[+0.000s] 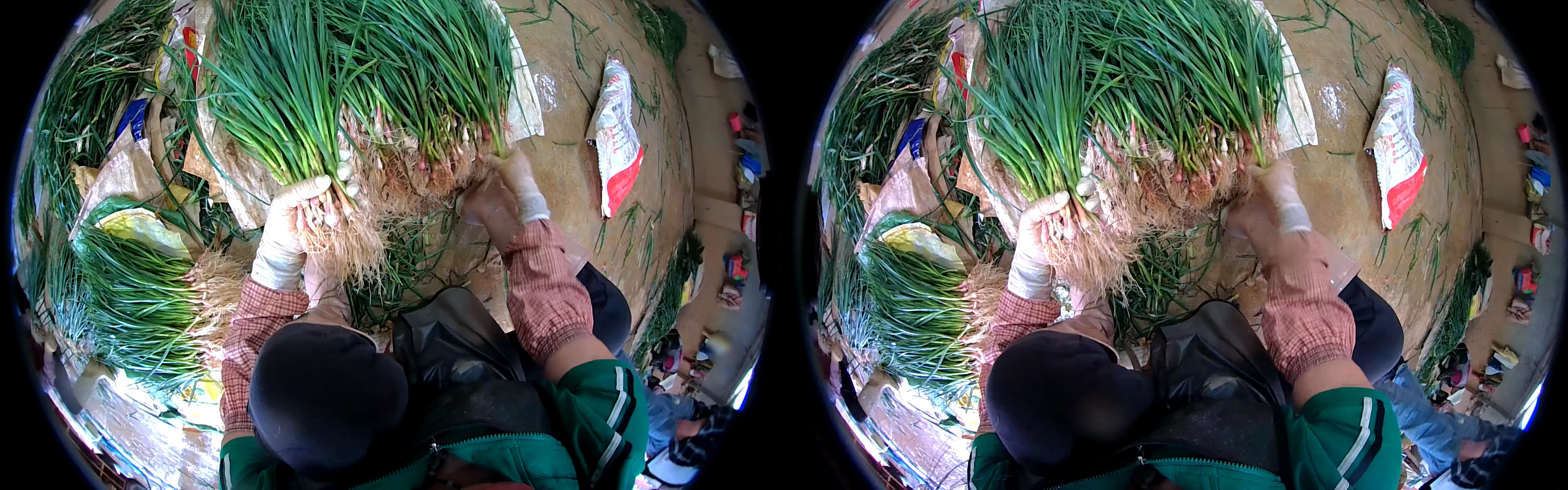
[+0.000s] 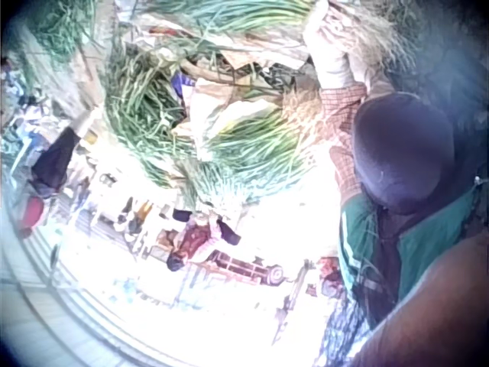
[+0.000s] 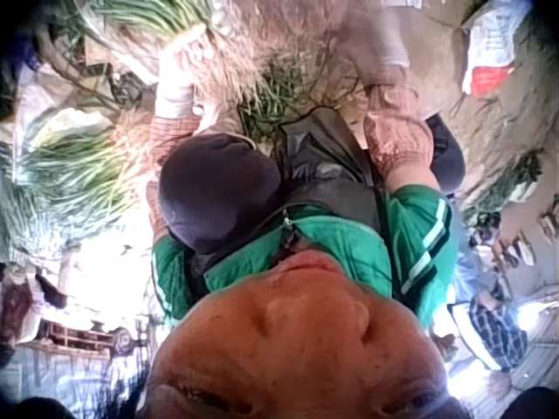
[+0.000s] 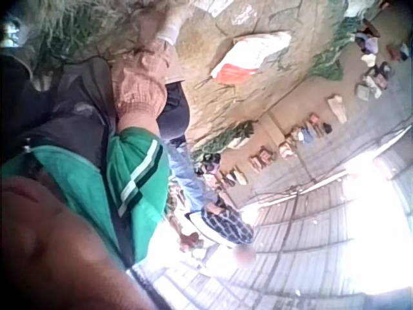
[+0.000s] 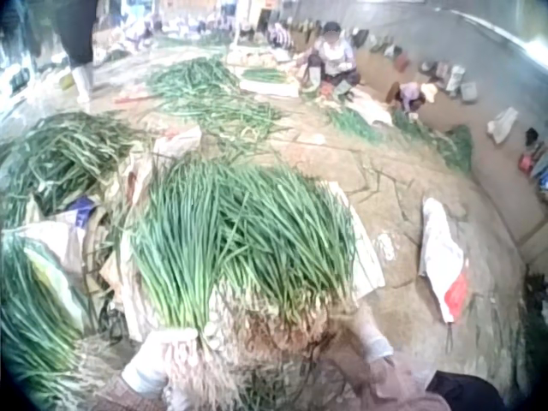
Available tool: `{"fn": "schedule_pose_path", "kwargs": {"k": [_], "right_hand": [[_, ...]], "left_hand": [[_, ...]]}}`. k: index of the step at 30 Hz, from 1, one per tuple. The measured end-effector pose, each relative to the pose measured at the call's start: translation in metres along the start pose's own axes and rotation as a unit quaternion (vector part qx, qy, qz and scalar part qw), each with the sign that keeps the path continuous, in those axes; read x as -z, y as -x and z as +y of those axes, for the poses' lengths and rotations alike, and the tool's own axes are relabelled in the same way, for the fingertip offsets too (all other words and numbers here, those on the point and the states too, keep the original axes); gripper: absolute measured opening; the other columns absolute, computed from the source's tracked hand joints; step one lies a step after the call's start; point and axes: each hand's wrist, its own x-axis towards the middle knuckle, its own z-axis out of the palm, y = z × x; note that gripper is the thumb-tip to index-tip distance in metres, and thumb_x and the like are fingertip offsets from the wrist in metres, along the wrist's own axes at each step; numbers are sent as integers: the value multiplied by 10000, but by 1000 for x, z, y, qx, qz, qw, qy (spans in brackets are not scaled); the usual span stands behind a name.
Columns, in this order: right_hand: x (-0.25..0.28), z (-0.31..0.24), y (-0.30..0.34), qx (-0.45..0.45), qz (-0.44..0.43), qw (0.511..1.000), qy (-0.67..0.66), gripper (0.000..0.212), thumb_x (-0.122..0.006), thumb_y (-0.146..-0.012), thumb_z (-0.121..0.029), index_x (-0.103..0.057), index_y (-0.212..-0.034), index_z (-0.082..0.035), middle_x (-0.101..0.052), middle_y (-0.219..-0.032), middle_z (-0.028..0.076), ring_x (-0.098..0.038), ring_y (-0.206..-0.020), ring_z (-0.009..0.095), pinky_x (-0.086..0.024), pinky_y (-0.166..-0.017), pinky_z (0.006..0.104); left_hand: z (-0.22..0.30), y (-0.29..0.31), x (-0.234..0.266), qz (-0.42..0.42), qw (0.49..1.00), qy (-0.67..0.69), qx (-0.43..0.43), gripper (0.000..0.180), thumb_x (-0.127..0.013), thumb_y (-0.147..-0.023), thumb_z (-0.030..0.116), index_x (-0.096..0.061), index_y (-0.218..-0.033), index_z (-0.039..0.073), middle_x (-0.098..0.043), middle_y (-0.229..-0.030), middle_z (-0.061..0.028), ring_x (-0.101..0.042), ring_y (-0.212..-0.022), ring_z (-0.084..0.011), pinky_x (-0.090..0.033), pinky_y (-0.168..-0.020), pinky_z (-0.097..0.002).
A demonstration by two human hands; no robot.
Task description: The person processes bunches of green onions by hand, peeling away the outer layers and roots to clean the bulbs before placing them into a larger pile.
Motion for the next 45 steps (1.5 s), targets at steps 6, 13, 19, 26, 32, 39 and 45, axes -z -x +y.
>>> {"fn": "schedule_pose_path", "kwargs": {"k": [6, 13, 19, 26, 32, 39, 45], "right_hand": [[87, -29, 66, 134, -92, 851, -499, 309, -639, -869, -267, -643, -1029, -3, -575, -712, 15, -464, -597, 90, -392, -572, 227], [104, -65, 60, 175, -18, 869, -463, 231, -592, -881, -209, -686, -963, -15, -636, -1038, 38, -546, -798, 93, -433, -700, 214], [47, -51, -28, 131, 44, 966, -218, 252, -637, -834, -199, -676, -1023, -36, -669, -1017, 84, -601, -840, 128, -480, -732, 263], [48, -54, -15, 158, 12, 956, -246, 294, -627, -851, -204, -629, -1091, -33, -656, -833, 61, -586, -768, 137, -490, -714, 287], [18, -45, 5, 92, -30, 995, -13, 352, -665, -824, -185, -610, -1127, -15, -672, -913, 77, -614, -793, 160, -489, -718, 283], [71, -93, 65, 92, -5, 893, -440, 230, -584, -912, -199, -629, -997, 9, -624, -780, 43, -566, -666, 86, -451, -595, 197], [74, -186, 109, 158, -40, 815, -556, 217, -568, -929, -208, -602, -1065, -43, -649, -879, 32, -572, -697, 65, -461, -553, 191]], "left_hand": [[-1, 4, -3, 31, 999, -14, -13, 353, -590, -837, 137, -540, -1102, -90, -619, -957, -169, -624, -887, -281, -516, -821, -406], [5, 8, -8, -19, 1000, -6, -24, 405, -576, -856, 111, -473, -1206, -64, -592, -1022, -107, -602, -921, -268, -536, -795, -418], [2, 4, 3, 5, 1000, 1, -30, 393, -582, -845, 99, -488, -1189, -66, -608, -1001, -110, -626, -920, -282, -553, -743, -364], [4, 8, 0, -1, 1000, 3, -20, 398, -598, -835, 139, -496, -1155, -74, -614, -994, -150, -620, -920, -279, -509, -832, -417], [1, 2, -5, -21, 999, 23, 17, 389, -607, -824, 144, -516, -1134, -73, -607, -985, -167, -615, -911, -279, -526, -791, -393], [-1, 11, -13, -57, 996, 18, -59, 544, -621, -806, 192, -448, -1255, -64, -595, -1109, -149, -571, -933, -277, -472, -861, -476], [8, 9, -22, -116, 988, -38, -91, 656, -620, -774, 313, -425, -1302, -25, -268, -1460, -232, -367, -1302, -341, -422, -930, -425]]}}
